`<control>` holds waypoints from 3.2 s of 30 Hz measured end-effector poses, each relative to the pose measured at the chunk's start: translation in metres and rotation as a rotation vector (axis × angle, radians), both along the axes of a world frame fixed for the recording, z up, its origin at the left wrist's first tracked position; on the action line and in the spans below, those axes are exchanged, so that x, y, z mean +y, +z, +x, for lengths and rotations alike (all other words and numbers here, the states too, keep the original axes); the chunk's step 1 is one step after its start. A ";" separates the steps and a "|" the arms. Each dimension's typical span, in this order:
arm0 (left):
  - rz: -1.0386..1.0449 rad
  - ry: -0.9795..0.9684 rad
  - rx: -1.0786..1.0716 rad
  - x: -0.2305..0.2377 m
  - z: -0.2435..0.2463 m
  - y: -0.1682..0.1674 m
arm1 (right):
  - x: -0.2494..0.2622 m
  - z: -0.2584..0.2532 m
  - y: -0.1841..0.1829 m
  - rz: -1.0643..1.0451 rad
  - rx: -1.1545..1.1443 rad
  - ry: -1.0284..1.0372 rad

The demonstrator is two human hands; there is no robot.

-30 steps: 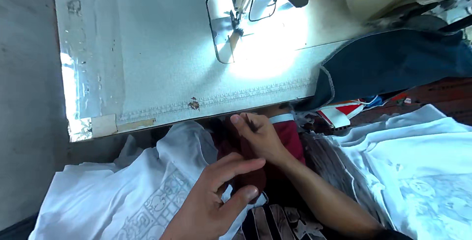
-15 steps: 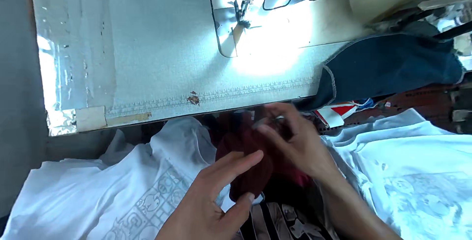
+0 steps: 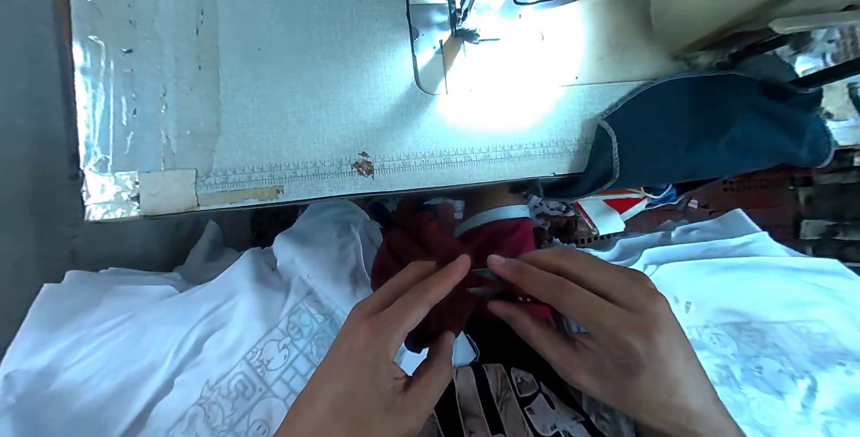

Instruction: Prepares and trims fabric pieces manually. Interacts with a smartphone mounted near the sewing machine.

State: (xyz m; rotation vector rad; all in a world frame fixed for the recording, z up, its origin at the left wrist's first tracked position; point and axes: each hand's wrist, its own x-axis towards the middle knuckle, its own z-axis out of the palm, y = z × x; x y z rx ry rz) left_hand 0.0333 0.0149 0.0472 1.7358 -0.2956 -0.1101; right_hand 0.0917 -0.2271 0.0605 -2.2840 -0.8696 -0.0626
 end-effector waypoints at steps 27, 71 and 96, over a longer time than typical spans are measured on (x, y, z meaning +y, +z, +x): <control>-0.228 -0.004 0.195 -0.003 -0.001 -0.005 | 0.014 -0.017 -0.003 -0.092 -0.136 -0.082; 0.104 0.196 0.000 -0.006 -0.003 -0.008 | 0.036 0.004 -0.008 -0.029 0.002 0.067; 0.019 0.154 0.137 0.005 0.002 -0.006 | 0.039 0.029 -0.006 -0.070 0.026 0.222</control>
